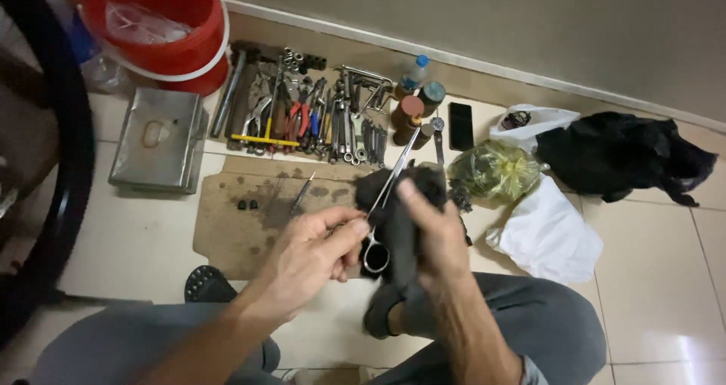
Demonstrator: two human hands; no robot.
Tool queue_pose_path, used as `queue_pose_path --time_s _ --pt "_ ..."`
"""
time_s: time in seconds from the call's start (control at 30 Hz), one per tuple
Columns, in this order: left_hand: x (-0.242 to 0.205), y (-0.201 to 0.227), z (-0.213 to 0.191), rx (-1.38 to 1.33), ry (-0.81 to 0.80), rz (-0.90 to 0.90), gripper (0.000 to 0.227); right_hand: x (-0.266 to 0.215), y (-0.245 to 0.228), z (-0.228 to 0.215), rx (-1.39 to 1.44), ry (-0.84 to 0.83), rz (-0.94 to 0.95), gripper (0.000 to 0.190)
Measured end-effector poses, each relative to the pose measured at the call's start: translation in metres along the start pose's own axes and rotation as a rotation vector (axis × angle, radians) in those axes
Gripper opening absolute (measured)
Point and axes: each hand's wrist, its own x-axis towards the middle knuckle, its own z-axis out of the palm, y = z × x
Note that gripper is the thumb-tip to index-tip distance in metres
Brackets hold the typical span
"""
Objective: Disassembling, cleaning, and reassembling a small bicycle component using various hand tools on a workbench.
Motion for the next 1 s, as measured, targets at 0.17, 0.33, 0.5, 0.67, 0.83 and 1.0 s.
queue_pose_path --time_s 0.17,0.33,0.5,0.67,0.83,1.0 --pt "0.004 -0.004 0.004 0.148 0.074 0.089 0.024 0.005 -0.001 0.002 -0.29 -0.1 -0.139 0.025" --pt "0.005 -0.011 0.003 -0.177 -0.189 0.014 0.022 0.015 -0.023 0.004 0.267 -0.059 0.021 0.026" --pt "0.015 -0.027 0.001 -0.521 -0.244 -0.024 0.011 -0.003 -0.005 0.001 0.102 -0.018 -0.041 0.038" --pt "0.015 -0.025 0.006 -0.547 -0.261 0.008 0.013 -0.003 -0.018 0.006 -0.01 0.037 -0.029 0.038" --pt "0.001 -0.01 0.011 0.018 -0.037 0.046 0.023 0.009 -0.028 0.003 0.206 0.091 -0.042 0.027" --pt "0.005 -0.002 0.007 0.36 0.133 0.114 0.024 -0.006 0.011 -0.001 -0.168 -0.082 -0.118 0.02"
